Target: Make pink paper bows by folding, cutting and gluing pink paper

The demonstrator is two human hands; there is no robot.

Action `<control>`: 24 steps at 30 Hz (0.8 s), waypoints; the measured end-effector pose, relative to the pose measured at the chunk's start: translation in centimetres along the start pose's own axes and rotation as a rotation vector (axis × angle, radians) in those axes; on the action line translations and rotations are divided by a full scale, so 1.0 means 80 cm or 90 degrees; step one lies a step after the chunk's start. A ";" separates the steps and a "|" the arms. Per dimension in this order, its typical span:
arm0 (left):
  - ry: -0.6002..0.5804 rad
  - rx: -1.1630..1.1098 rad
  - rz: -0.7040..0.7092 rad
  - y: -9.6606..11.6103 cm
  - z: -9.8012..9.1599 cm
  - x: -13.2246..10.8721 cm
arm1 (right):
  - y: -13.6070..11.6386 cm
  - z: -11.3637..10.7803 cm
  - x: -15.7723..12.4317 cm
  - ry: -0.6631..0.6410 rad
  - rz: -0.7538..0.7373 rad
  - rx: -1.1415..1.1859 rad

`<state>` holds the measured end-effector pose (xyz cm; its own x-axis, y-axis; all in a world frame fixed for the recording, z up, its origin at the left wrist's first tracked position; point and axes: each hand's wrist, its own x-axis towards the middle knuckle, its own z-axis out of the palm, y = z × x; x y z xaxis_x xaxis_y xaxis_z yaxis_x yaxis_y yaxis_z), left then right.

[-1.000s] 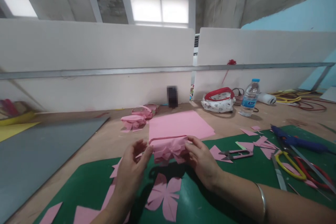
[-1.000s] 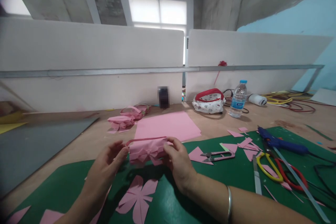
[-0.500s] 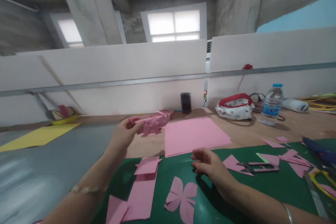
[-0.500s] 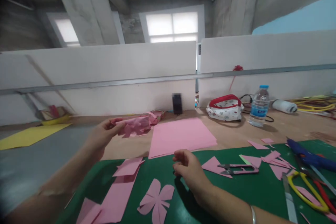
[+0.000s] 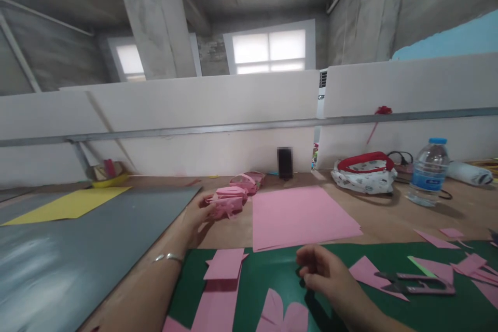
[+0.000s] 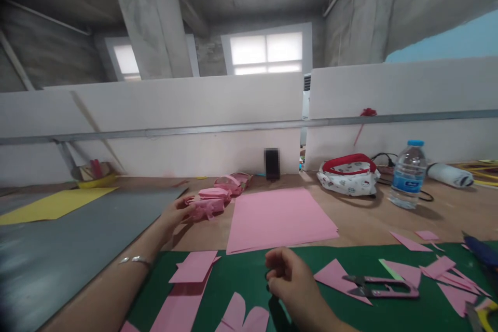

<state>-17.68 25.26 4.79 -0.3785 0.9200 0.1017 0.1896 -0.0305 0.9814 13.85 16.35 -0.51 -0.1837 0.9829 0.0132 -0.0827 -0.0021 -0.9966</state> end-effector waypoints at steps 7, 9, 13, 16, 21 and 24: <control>0.020 0.053 0.041 -0.022 -0.003 0.012 | -0.007 -0.003 -0.006 -0.034 0.002 -0.024; 0.024 0.085 0.063 -0.025 -0.001 0.015 | -0.009 -0.003 -0.008 -0.035 0.008 -0.033; 0.086 0.173 0.088 -0.028 -0.002 0.019 | -0.013 -0.002 -0.012 -0.022 0.023 -0.044; 0.171 0.239 0.095 -0.027 -0.005 0.018 | -0.017 -0.001 -0.013 -0.006 0.031 -0.043; 0.347 0.321 0.136 -0.001 -0.003 0.009 | -0.025 0.001 -0.012 0.004 0.033 -0.031; 0.380 0.341 0.177 0.032 0.007 0.000 | -0.030 0.001 -0.012 0.026 0.026 -0.006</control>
<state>-16.66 25.43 7.22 -0.6407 0.5409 0.5450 0.6933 0.1025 0.7133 14.16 15.39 1.90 -0.1464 0.9888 -0.0305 -0.0669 -0.0406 -0.9969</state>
